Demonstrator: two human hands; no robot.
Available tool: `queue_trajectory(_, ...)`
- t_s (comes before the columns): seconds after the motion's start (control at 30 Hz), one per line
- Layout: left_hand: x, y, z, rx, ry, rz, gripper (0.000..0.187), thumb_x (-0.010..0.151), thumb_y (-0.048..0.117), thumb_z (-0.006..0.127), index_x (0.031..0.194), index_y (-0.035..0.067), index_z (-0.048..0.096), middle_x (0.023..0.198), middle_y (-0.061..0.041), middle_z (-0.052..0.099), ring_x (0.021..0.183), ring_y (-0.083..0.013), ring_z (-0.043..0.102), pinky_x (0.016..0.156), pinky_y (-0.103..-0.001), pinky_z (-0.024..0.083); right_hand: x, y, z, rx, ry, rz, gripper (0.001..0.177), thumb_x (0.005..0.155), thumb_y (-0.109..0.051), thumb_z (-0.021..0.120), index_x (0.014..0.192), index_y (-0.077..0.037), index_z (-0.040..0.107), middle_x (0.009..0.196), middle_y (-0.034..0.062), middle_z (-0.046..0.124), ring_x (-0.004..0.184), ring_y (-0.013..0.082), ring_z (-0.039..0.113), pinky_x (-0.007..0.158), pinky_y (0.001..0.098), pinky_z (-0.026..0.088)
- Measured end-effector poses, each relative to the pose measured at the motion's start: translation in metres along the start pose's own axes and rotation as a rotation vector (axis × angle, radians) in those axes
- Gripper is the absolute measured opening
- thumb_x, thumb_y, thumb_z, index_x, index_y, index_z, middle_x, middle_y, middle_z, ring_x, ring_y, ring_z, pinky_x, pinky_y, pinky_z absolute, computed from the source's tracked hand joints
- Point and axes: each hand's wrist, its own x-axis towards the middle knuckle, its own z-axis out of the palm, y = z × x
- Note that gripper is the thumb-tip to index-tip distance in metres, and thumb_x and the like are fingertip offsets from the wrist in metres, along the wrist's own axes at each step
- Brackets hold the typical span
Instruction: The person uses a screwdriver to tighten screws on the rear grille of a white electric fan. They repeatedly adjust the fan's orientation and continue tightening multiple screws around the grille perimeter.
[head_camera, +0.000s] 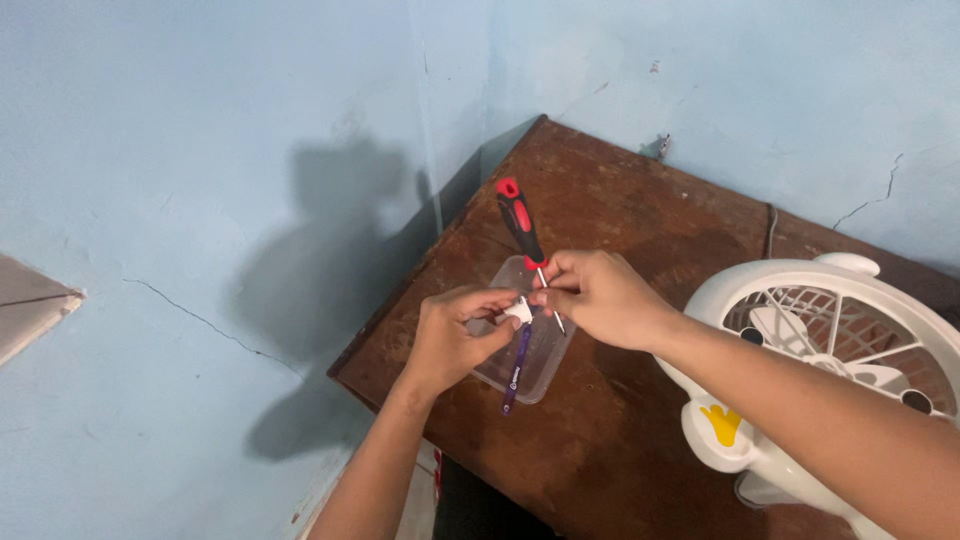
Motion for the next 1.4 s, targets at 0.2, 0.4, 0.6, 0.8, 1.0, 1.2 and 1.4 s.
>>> queue_trajectory(0.2,0.0,-0.006,0.0,0.106,-0.017,-0.065,0.032,0.076,0.006,0.084,0.107,0.003,0.078,0.099,-0.009,0.081,0.084,-0.0147,0.078,0.079,-0.03,0.062,-0.005,-0.005,0.005,-0.025,-0.012,-0.058,0.016,0.09,-0.013,0.071,0.102,-0.001,0.072,0.089,0.0096,0.084,0.08,0.0131,0.072,0.071,0.0314,0.055)
queue_trajectory(0.4,-0.001,-0.012,0.001,0.002,-0.053,-0.11,0.042,0.078,0.007,0.082,0.119,0.006,0.073,0.1,-0.009,0.08,0.093,-0.0144,0.078,0.089,-0.029,0.063,-0.006,-0.01,0.004,-0.048,-0.042,-0.084,0.018,0.091,-0.014,0.069,0.105,-0.004,0.071,0.092,0.0054,0.083,0.085,0.0088,0.078,0.076,0.0282,0.057)
queue_trajectory(0.6,0.002,-0.009,-0.002,-0.016,-0.067,-0.175,0.045,0.081,0.006,0.079,0.125,0.005,0.067,0.099,-0.009,0.079,0.094,-0.0169,0.078,0.089,-0.031,0.062,-0.002,-0.008,0.0,0.006,-0.026,0.051,0.017,0.097,-0.012,0.06,0.108,-0.001,0.066,0.091,0.0089,0.081,0.079,0.0142,0.078,0.073,0.0305,0.064)
queue_trajectory(0.8,0.001,-0.006,0.003,-0.021,-0.067,-0.21,0.046,0.081,0.008,0.078,0.124,0.005,0.061,0.098,-0.008,0.079,0.094,-0.0155,0.078,0.084,-0.031,0.062,-0.001,0.002,0.005,0.079,-0.092,0.074,0.015,0.1,-0.01,0.057,0.11,0.001,0.059,0.093,0.0155,0.082,0.081,0.016,0.079,0.075,0.0313,0.064)
queue_trajectory(1.0,0.001,-0.019,0.004,-0.059,-0.033,-0.131,0.032,0.087,0.007,0.078,0.118,0.002,0.074,0.105,-0.011,0.08,0.096,-0.0185,0.078,0.088,-0.032,0.063,0.004,0.011,-0.002,0.21,0.001,0.029,0.015,0.098,-0.007,0.055,0.111,0.0,0.054,0.108,0.0126,0.078,0.083,0.017,0.075,0.075,0.0322,0.065)
queue_trajectory(1.2,0.005,-0.016,0.005,0.018,-0.028,-0.186,0.033,0.082,0.012,0.08,0.111,0.001,0.069,0.101,-0.01,0.08,0.096,-0.0185,0.079,0.088,-0.032,0.062,0.001,0.016,0.002,0.145,-0.048,0.042,0.014,0.098,-0.003,0.05,0.11,0.001,0.054,0.108,0.0134,0.078,0.082,0.018,0.076,0.075,0.033,0.062)
queue_trajectory(1.4,0.007,-0.019,0.006,0.042,-0.023,-0.18,0.036,0.084,0.009,0.078,0.117,0.003,0.066,0.102,-0.012,0.08,0.098,-0.0201,0.079,0.09,-0.032,0.061,0.0,0.021,0.001,0.133,-0.048,0.101,0.015,0.098,-0.004,0.05,0.111,0.002,0.055,0.105,0.0157,0.078,0.085,0.0196,0.079,0.075,0.0335,0.062)
